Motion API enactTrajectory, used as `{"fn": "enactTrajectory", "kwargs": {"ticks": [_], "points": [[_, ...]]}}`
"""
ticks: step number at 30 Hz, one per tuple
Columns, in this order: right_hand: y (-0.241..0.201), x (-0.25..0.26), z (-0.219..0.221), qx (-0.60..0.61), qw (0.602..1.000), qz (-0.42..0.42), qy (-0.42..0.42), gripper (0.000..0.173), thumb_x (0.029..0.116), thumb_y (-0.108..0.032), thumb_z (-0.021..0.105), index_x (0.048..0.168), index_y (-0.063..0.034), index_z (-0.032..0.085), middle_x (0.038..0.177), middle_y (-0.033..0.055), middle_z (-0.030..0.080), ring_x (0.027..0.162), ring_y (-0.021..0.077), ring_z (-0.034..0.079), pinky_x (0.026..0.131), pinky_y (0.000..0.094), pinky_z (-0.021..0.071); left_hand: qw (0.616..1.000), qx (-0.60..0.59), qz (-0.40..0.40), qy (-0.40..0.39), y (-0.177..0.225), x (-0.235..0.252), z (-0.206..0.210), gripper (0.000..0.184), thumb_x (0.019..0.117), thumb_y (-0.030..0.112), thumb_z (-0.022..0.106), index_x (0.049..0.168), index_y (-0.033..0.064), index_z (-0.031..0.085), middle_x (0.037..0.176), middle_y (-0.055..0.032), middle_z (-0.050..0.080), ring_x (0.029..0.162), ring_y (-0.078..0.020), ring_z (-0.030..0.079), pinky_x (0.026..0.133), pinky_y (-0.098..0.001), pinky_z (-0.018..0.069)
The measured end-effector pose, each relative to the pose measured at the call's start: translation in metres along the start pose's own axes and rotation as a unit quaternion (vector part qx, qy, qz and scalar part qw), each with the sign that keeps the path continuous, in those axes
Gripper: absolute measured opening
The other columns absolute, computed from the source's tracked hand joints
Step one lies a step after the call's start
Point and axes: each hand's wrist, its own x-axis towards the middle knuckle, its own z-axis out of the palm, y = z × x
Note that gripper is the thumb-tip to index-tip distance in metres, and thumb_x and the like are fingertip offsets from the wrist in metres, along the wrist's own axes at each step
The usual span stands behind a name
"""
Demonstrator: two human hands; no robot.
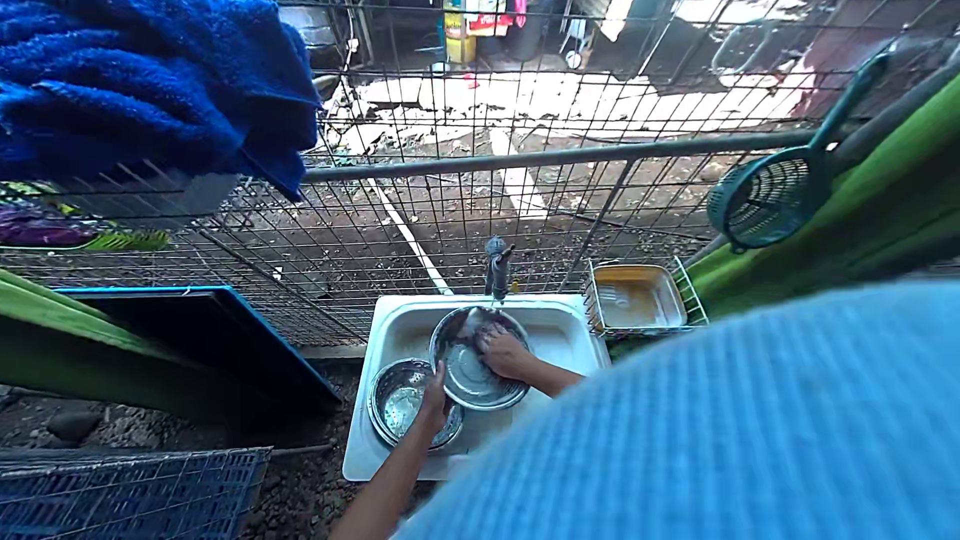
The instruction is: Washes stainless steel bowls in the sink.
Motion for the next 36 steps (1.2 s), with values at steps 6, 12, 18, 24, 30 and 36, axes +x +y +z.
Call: {"fn": "enactTrajectory", "kwargs": {"ticks": [6,12,18,24,30,36], "points": [[-0.050,-0.025,0.010,0.240,0.963,-0.126,-0.001,0.049,0.1118,-0.023,0.038,0.152,0.0032,0.045,0.157,0.0233,0.046,0.149,0.0358,0.040,0.126,0.0506,0.0249,0.988,0.110,0.106,0.029,0.026,0.014,0.003,0.059,0.1133,0.035,0.029,0.160,0.0001,0.024,0.163,-0.0240,0.031,0.150,-0.0324,0.033,0.122,-0.0503,0.0256],[-0.005,-0.015,0.030,0.099,0.994,0.054,0.013,0.063,0.1062,-0.035,0.049,0.158,-0.0004,0.037,0.168,0.0197,0.026,0.158,0.0369,0.017,0.128,0.0577,0.0079,0.981,0.166,0.095,-0.014,0.008,0.002,0.012,0.059,0.1123,0.029,0.037,0.162,0.0030,0.018,0.163,-0.0247,0.029,0.150,-0.0346,0.033,0.122,-0.0514,0.0266],[-0.038,-0.025,0.026,0.269,0.960,0.048,0.057,0.037,0.0914,-0.006,0.068,0.128,0.0010,0.068,0.134,0.0244,0.064,0.128,0.0406,0.059,0.111,0.0572,0.0430,0.985,0.169,-0.025,-0.009,0.020,0.025,0.011,0.062,0.1081,0.012,0.047,0.163,0.0144,0.018,0.139,-0.0279,0.054,0.115,-0.0365,0.061,0.092,-0.0524,0.0514],[-0.008,-0.053,-0.111,0.286,0.909,0.222,0.205,0.065,0.0965,-0.050,0.065,0.137,0.0003,0.058,0.115,0.0262,0.070,0.108,0.0430,0.067,0.096,0.0621,0.0507,0.995,0.086,-0.033,-0.044,0.036,0.067,0.002,0.046,0.1052,0.003,0.047,0.150,0.0067,0.038,0.125,-0.0217,0.060,0.101,-0.0269,0.064,0.087,-0.0451,0.0542],[-0.018,-0.028,-0.216,0.194,0.908,0.312,0.201,0.067,0.1024,-0.062,0.047,0.108,-0.0006,0.073,0.109,0.0245,0.071,0.108,0.0425,0.067,0.089,0.0662,0.0492,0.995,0.079,-0.030,-0.060,0.040,0.099,0.034,0.034,0.1092,0.017,0.046,0.141,0.0050,0.048,0.119,-0.0180,0.063,0.099,-0.0236,0.064,0.087,-0.0435,0.0538],[-0.032,-0.006,-0.232,0.151,0.923,0.316,0.162,0.044,0.1033,-0.040,0.051,0.112,-0.0026,0.072,0.114,0.0217,0.071,0.111,0.0399,0.067,0.087,0.0640,0.0504,0.959,0.247,-0.039,-0.136,0.076,0.082,0.081,0.027,0.1090,0.016,0.045,0.129,0.0006,0.055,0.105,-0.0135,0.062,0.085,-0.0175,0.059,0.078,-0.0363,0.0511]]}}
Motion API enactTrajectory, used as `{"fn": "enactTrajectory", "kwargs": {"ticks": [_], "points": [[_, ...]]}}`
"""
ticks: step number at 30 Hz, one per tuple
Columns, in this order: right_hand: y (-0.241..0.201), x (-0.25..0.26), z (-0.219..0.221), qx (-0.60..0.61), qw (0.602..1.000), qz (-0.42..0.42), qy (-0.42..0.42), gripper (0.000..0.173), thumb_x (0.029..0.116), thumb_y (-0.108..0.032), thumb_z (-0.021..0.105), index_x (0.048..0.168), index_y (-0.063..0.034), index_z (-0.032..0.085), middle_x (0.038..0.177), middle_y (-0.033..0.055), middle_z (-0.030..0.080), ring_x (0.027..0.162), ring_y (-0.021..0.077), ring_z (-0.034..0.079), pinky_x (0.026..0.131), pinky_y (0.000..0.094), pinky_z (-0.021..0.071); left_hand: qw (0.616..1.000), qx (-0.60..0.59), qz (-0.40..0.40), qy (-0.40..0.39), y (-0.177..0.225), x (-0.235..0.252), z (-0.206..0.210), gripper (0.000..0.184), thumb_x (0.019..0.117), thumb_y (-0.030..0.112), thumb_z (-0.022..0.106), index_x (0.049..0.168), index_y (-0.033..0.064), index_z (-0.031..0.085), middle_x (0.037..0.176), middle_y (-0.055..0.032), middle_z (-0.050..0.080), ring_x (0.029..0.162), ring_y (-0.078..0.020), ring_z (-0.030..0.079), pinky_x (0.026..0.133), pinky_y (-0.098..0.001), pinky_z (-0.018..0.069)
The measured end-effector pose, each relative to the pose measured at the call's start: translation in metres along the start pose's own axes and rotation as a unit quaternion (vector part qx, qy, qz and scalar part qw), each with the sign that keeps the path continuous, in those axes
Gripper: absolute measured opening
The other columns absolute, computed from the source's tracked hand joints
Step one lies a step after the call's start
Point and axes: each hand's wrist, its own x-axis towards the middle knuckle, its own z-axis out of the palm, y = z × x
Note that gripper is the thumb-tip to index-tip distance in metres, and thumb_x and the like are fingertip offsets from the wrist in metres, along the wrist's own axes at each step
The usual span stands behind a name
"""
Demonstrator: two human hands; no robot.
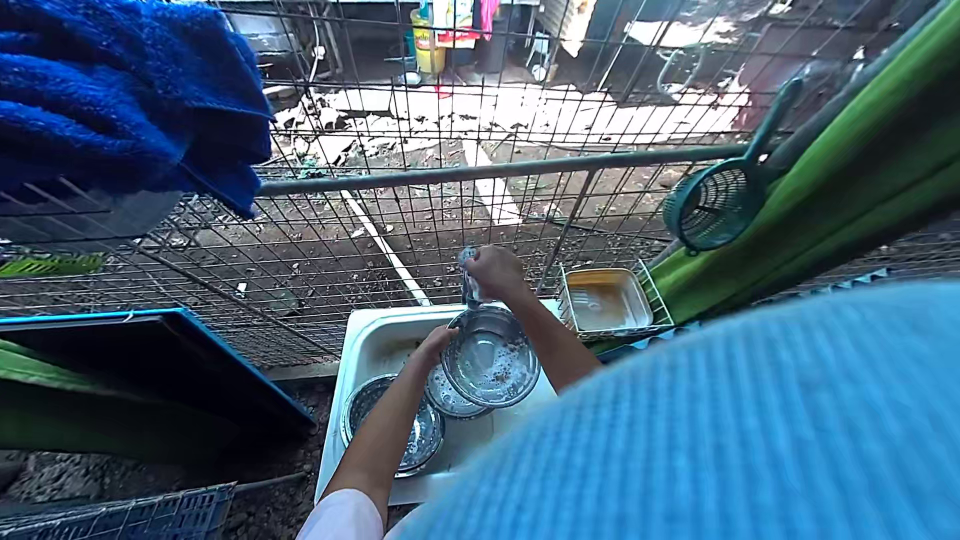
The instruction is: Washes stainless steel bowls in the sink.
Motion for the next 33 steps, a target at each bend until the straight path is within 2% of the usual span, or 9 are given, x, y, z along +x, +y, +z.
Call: {"fn": "enactTrajectory", "kwargs": {"ticks": [8,14,18,20,23,25,28,30,33], "points": [[-0.003,0.000,-0.002,-0.079,0.993,-0.066,-0.063,0.038,0.1065,-0.031,0.046,0.126,-0.0056,0.066,0.119,0.0219,0.070,0.115,0.0411,0.066,0.089,0.0649,0.0507,0.967,0.244,0.041,-0.055,0.068,-0.045,0.026,0.030,0.1004,-0.006,0.048,0.129,-0.0095,0.055,0.118,-0.0220,0.059,0.100,-0.0246,0.053,0.090,-0.0407,0.0441],[0.003,0.010,-0.001,-0.073,0.989,-0.101,-0.074,0.040,0.1077,-0.034,0.043,0.129,-0.0092,0.067,0.123,0.0203,0.069,0.120,0.0395,0.064,0.094,0.0645,0.0491,0.926,0.370,0.004,-0.070,0.045,0.043,0.021,0.037,0.1072,0.020,0.051,0.128,-0.0098,0.058,0.128,-0.0291,0.059,0.118,-0.0369,0.058,0.103,-0.0540,0.0436],[0.049,0.017,0.007,0.155,0.971,-0.174,-0.058,0.075,0.0972,-0.050,0.066,0.159,-0.0175,0.039,0.124,0.0233,0.069,0.108,0.0400,0.068,0.093,0.0627,0.0524,0.965,0.238,-0.055,-0.090,0.021,0.017,-0.001,0.038,0.1044,0.011,0.050,0.142,0.0037,0.050,0.117,-0.0233,0.061,0.094,-0.0311,0.059,0.080,-0.0507,0.0508],[0.090,0.012,0.031,0.355,0.920,-0.161,-0.033,0.091,0.0828,-0.033,0.082,0.160,-0.0196,0.036,0.111,0.0214,0.070,0.087,0.0308,0.068,0.077,0.0510,0.0575,0.983,0.135,-0.090,-0.082,-0.005,-0.009,-0.011,0.039,0.1011,0.004,0.048,0.140,0.0055,0.046,0.102,-0.0170,0.061,0.079,-0.0249,0.061,0.069,-0.0445,0.0541],[0.124,-0.005,0.093,0.498,0.866,-0.049,0.004,0.052,0.0913,-0.003,0.067,0.141,0.0009,0.053,0.118,0.0226,0.067,0.097,0.0264,0.068,0.088,0.0461,0.0572,0.986,-0.026,-0.133,-0.097,-0.049,-0.012,-0.017,0.051,0.0974,-0.003,0.044,0.146,0.0088,0.034,0.101,-0.0175,0.062,0.080,-0.0274,0.065,0.067,-0.0459,0.0557],[0.116,-0.019,0.157,0.475,0.880,-0.026,0.005,0.037,0.0987,-0.008,0.064,0.132,0.0075,0.060,0.119,0.0245,0.068,0.104,0.0293,0.068,0.095,0.0482,0.0544,0.984,-0.048,-0.135,-0.109,-0.057,-0.019,-0.010,0.049,0.0987,-0.002,0.042,0.145,0.0081,0.033,0.104,-0.0177,0.062,0.082,-0.0282,0.066,0.068,-0.0477,0.0565],[0.101,-0.012,0.228,0.321,0.930,-0.175,0.042,0.031,0.1014,-0.018,0.062,0.121,0.0040,0.072,0.125,0.0254,0.068,0.123,0.0375,0.062,0.111,0.0524,0.0453,0.986,-0.005,-0.113,-0.121,-0.049,-0.019,-0.001,0.048,0.1036,0.003,0.040,0.150,0.0102,0.030,0.110,-0.0182,0.060,0.088,-0.0302,0.064,0.071,-0.0512,0.0556],[0.107,0.009,0.235,0.165,0.956,-0.223,0.100,0.032,0.1026,-0.023,0.059,0.120,-0.0016,0.075,0.129,0.0279,0.066,0.128,0.0445,0.059,0.110,0.0577,0.0450,0.989,0.013,-0.099,-0.112,-0.043,-0.023,-0.007,0.069,0.0981,-0.004,0.043,0.158,0.0168,0.016,0.119,-0.0234,0.058,0.093,-0.0357,0.065,0.070,-0.0546,0.0564],[0.128,0.033,0.194,-0.007,0.999,-0.043,0.006,0.039,0.1086,-0.028,0.048,0.131,-0.0029,0.068,0.144,0.0309,0.053,0.132,0.0463,0.054,0.104,0.0586,0.0492,0.995,0.053,-0.068,-0.043,-0.036,-0.041,-0.022,0.084,0.0970,-0.007,0.045,0.163,0.0260,0.005,0.134,-0.0281,0.052,0.101,-0.0402,0.062,0.073,-0.0568,0.0546]]}}
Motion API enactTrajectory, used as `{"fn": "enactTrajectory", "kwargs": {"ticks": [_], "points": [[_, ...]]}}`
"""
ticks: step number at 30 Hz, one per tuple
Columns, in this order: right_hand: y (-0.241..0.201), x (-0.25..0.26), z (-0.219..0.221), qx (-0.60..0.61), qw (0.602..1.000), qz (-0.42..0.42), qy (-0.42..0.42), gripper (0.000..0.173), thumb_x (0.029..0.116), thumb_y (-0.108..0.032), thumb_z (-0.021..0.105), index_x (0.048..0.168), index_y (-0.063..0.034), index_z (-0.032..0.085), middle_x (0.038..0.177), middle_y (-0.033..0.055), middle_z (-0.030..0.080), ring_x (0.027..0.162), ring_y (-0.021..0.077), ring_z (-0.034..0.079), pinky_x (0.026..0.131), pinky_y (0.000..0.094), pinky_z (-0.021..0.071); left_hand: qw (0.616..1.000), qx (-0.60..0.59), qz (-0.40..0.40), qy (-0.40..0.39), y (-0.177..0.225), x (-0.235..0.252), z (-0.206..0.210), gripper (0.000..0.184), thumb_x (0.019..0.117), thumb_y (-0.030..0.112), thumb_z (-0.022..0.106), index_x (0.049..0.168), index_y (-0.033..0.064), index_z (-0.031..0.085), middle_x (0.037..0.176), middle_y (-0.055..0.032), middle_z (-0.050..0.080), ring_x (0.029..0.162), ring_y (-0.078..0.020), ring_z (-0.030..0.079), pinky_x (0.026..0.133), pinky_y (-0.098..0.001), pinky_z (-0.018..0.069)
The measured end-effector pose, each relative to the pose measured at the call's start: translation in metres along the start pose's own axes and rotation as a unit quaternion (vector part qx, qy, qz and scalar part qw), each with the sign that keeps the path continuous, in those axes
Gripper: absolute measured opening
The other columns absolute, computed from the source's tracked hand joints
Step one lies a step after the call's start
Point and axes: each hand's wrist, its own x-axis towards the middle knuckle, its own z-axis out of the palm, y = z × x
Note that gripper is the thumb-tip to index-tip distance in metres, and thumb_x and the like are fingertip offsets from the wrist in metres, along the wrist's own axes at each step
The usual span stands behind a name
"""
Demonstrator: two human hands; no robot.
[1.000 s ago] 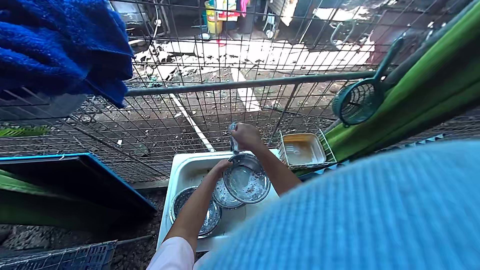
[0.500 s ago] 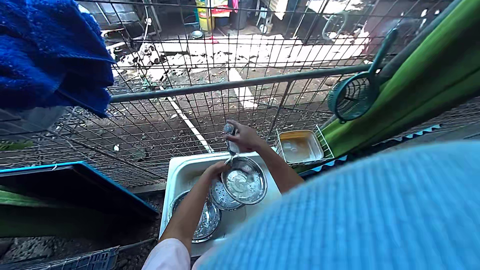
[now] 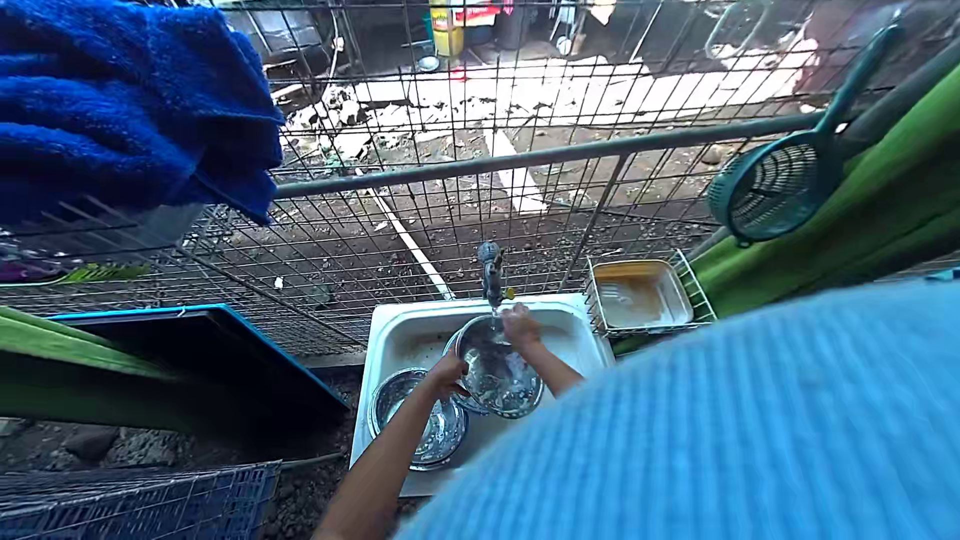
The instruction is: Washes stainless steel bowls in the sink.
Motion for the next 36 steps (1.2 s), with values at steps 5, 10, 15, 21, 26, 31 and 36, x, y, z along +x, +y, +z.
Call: {"fn": "enactTrajectory", "kwargs": {"ticks": [5,10,15,21,26,31,36], "points": [[0.020,-0.019,-0.028,0.299,0.940,0.163,0.029,0.041,0.1087,-0.023,0.051,0.134,0.0082,0.059,0.131,0.0298,0.063,0.123,0.0399,0.062,0.107,0.0530,0.0465,0.938,0.213,0.188,0.200,-0.010,-0.005,-0.010,0.083,0.0908,-0.012,0.056,0.163,0.0145,0.024,0.153,-0.0322,0.039,0.138,-0.0470,0.045,0.112,-0.0591,0.0396],[-0.031,-0.031,0.004,0.782,0.579,0.231,0.011,0.046,0.1117,-0.041,0.030,0.124,-0.0051,0.055,0.094,0.0104,0.065,0.078,0.0201,0.064,0.067,0.0394,0.0561,0.853,0.236,0.326,0.332,-0.042,0.004,-0.002,0.062,0.0933,-0.011,0.054,0.153,0.0067,0.047,0.164,-0.0320,0.020,0.142,-0.0497,0.042,0.112,-0.0582,0.0428],[-0.088,-0.043,0.024,0.779,0.611,0.138,-0.017,0.050,0.1114,-0.042,0.025,0.130,-0.0066,0.055,0.105,0.0114,0.067,0.092,0.0216,0.066,0.077,0.0446,0.0568,0.842,0.194,0.391,0.317,-0.059,0.007,0.001,0.058,0.0938,-0.011,0.054,0.150,0.0019,0.049,0.163,-0.0319,0.025,0.146,-0.0464,0.038,0.118,-0.0560,0.0364],[-0.038,-0.061,0.086,0.113,0.936,-0.306,-0.132,0.044,0.1054,-0.010,0.044,0.147,-0.0050,0.056,0.162,0.0125,0.042,0.156,0.0335,0.026,0.127,0.0560,0.0176,0.904,0.024,0.303,0.300,-0.057,-0.012,-0.011,0.076,0.0916,-0.014,0.049,0.161,0.0010,0.022,0.162,-0.0231,0.034,0.148,-0.0335,0.038,0.121,-0.0491,0.0326],[-0.021,-0.025,0.055,-0.086,0.948,-0.283,-0.122,0.055,0.0977,-0.004,0.054,0.152,-0.0093,0.050,0.168,0.0109,0.031,0.159,0.0323,0.017,0.127,0.0596,0.0085,0.951,-0.228,0.054,0.201,-0.067,-0.018,0.011,0.070,0.0936,-0.011,0.049,0.156,0.0068,0.023,0.120,-0.0268,0.057,0.086,-0.0324,0.064,0.068,-0.0466,0.0562],[-0.045,-0.081,0.051,0.091,0.922,-0.301,-0.224,0.047,0.1077,-0.027,0.050,0.147,-0.0012,0.055,0.153,0.0226,0.050,0.142,0.0393,0.048,0.118,0.0569,0.0346,0.940,-0.252,0.123,0.196,-0.066,-0.004,0.002,0.049,0.1068,0.012,0.043,0.154,0.0035,0.035,0.132,-0.0219,0.058,0.111,-0.0255,0.060,0.093,-0.0447,0.0499],[-0.021,-0.067,0.018,-0.140,0.949,-0.109,-0.259,0.045,0.1004,-0.041,0.059,0.123,-0.0044,0.070,0.125,0.0243,0.068,0.123,0.0447,0.061,0.101,0.0671,0.0462,0.953,-0.230,0.105,0.163,-0.076,-0.010,0.016,0.054,0.1127,0.033,0.035,0.160,0.0083,0.028,0.151,-0.0245,0.047,0.133,-0.0338,0.052,0.108,-0.0527,0.0434]]}}
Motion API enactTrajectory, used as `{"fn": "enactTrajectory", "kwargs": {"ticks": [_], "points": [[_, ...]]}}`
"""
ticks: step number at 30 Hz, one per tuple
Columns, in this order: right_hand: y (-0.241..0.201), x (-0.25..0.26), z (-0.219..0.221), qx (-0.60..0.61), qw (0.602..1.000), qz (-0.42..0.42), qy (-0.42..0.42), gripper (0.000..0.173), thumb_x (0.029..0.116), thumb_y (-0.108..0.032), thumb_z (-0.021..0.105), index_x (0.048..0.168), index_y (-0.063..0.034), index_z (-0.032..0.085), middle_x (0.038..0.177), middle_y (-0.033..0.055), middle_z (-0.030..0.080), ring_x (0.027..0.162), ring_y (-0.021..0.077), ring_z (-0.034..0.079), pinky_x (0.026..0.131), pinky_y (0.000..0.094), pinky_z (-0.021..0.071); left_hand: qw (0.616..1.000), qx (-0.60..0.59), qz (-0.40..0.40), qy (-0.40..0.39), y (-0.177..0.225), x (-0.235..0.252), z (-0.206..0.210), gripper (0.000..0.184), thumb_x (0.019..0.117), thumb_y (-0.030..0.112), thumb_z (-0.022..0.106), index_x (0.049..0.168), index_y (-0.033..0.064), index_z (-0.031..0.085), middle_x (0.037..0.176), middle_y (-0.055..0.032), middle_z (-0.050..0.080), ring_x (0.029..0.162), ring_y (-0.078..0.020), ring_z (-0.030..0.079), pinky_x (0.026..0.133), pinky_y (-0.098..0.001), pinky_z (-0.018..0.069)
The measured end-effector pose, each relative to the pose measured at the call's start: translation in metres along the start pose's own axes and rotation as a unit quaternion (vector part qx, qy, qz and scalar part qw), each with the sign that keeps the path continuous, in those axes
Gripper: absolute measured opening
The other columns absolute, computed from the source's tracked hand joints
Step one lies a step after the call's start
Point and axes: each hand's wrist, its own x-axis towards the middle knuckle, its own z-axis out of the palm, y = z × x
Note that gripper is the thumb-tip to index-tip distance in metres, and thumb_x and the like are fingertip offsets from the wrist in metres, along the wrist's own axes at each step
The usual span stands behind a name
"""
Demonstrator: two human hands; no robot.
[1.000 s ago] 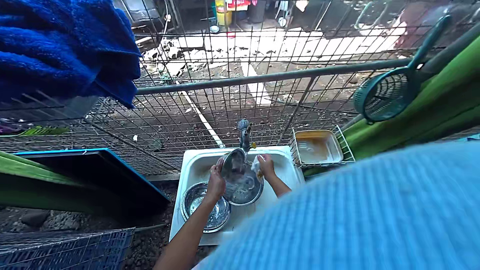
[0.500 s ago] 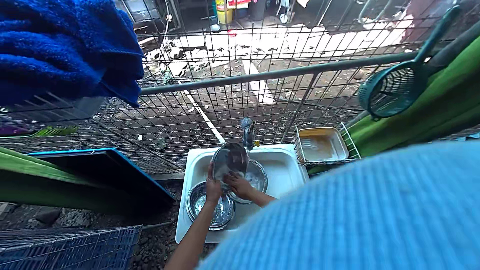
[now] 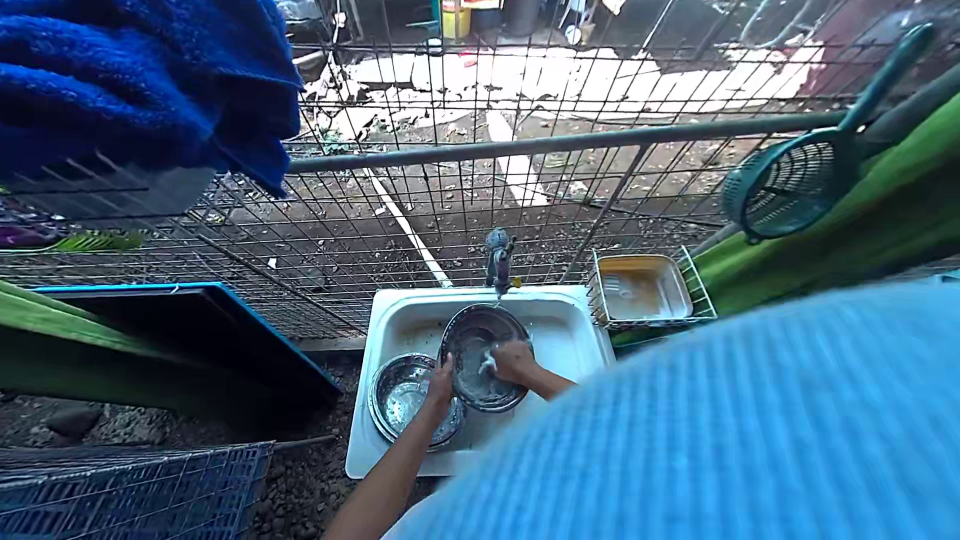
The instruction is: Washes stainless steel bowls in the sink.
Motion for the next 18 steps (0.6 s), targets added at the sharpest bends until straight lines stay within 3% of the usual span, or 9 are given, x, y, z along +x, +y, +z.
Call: {"fn": "enactTrajectory", "kwargs": {"ticks": [2,4,6,9,12,14,15,16,18], "points": [[-0.012,0.010,-0.001,0.055,0.995,0.040,0.074,0.046,0.1016,-0.040,0.056,0.121,-0.0021,0.072,0.128,0.0232,0.068,0.128,0.0411,0.058,0.107,0.0609,0.0439,0.998,-0.053,-0.021,-0.008,-0.011,-0.001,0.019,0.052,0.1128,0.036,0.032,0.154,0.0044,0.037,0.143,-0.0228,0.054,0.126,-0.0301,0.057,0.105,-0.0488,0.0468],[-0.038,0.010,0.013,0.183,0.972,0.008,0.148,0.045,0.1018,-0.034,0.055,0.119,0.0043,0.071,0.128,0.0280,0.065,0.130,0.0428,0.056,0.112,0.0576,0.0404,0.994,-0.104,-0.007,-0.011,-0.020,0.002,0.032,0.051,0.1133,0.037,0.028,0.143,0.0001,0.047,0.130,-0.0201,0.061,0.116,-0.0255,0.061,0.100,-0.0449,0.0502],[-0.048,-0.005,0.033,0.274,0.954,-0.056,0.107,0.046,0.1034,-0.033,0.055,0.127,0.0050,0.066,0.133,0.0296,0.061,0.131,0.0432,0.055,0.114,0.0576,0.0408,0.994,-0.108,0.012,0.014,-0.027,0.012,0.021,0.054,0.1134,0.038,0.025,0.142,-0.0026,0.047,0.126,-0.0214,0.061,0.111,-0.0255,0.061,0.098,-0.0446,0.0496],[-0.011,-0.028,0.033,0.102,0.983,-0.149,-0.030,0.054,0.1078,-0.042,0.048,0.144,-0.0018,0.056,0.149,0.0243,0.054,0.142,0.0392,0.048,0.119,0.0584,0.0337,0.994,-0.091,0.012,0.051,-0.022,0.014,-0.012,0.054,0.1127,0.037,0.032,0.152,0.0005,0.037,0.141,-0.0247,0.054,0.124,-0.0302,0.058,0.105,-0.0489,0.0473],[0.031,-0.016,0.030,-0.006,0.992,-0.120,0.044,0.062,0.1066,-0.038,0.049,0.151,0.0047,0.045,0.164,0.0238,0.033,0.157,0.0385,0.021,0.128,0.0576,0.0080,0.996,-0.078,-0.031,0.017,-0.025,-0.010,-0.003,0.053,0.1128,0.036,0.032,0.156,0.0067,0.031,0.141,-0.0227,0.055,0.122,-0.0284,0.060,0.101,-0.0469,0.0505],[0.020,-0.002,0.036,0.026,0.989,-0.109,0.097,0.069,0.1073,-0.041,0.046,0.158,0.0035,0.032,0.170,0.0203,0.019,0.160,0.0357,0.009,0.129,0.0562,0.0041,0.995,-0.089,-0.043,-0.024,-0.034,-0.013,0.014,0.053,0.1130,0.037,0.031,0.154,0.0041,0.035,0.137,-0.0235,0.058,0.118,-0.0290,0.062,0.100,-0.0475,0.0519],[0.003,-0.002,0.041,0.081,0.982,-0.129,0.112,0.069,0.1074,-0.038,0.046,0.159,0.0053,0.029,0.170,0.0234,0.018,0.159,0.0373,0.010,0.129,0.0552,0.0051,0.994,-0.091,-0.034,-0.039,-0.035,-0.009,0.020,0.053,0.1131,0.038,0.029,0.150,0.0024,0.039,0.131,-0.0217,0.061,0.114,-0.0265,0.063,0.098,-0.0450,0.0524],[-0.016,-0.006,0.047,0.162,0.966,-0.163,0.121,0.063,0.1071,-0.030,0.048,0.156,0.0074,0.034,0.166,0.0265,0.026,0.157,0.0386,0.019,0.129,0.0530,0.0108,0.996,-0.086,-0.012,-0.037,-0.033,-0.002,0.022,0.051,0.1130,0.039,0.028,0.143,0.0008,0.046,0.119,-0.0179,0.065,0.104,-0.0220,0.065,0.092,-0.0412,0.0542],[-0.035,-0.022,0.050,0.239,0.944,-0.215,0.075,0.047,0.1071,-0.020,0.049,0.146,0.0067,0.050,0.154,0.0276,0.046,0.147,0.0391,0.040,0.124,0.0523,0.0279,0.998,-0.066,0.023,-0.011,-0.019,0.012,0.011,0.051,0.1130,0.038,0.028,0.142,0.0006,0.046,0.115,-0.0162,0.064,0.099,-0.0202,0.064,0.088,-0.0408,0.0540]]}}
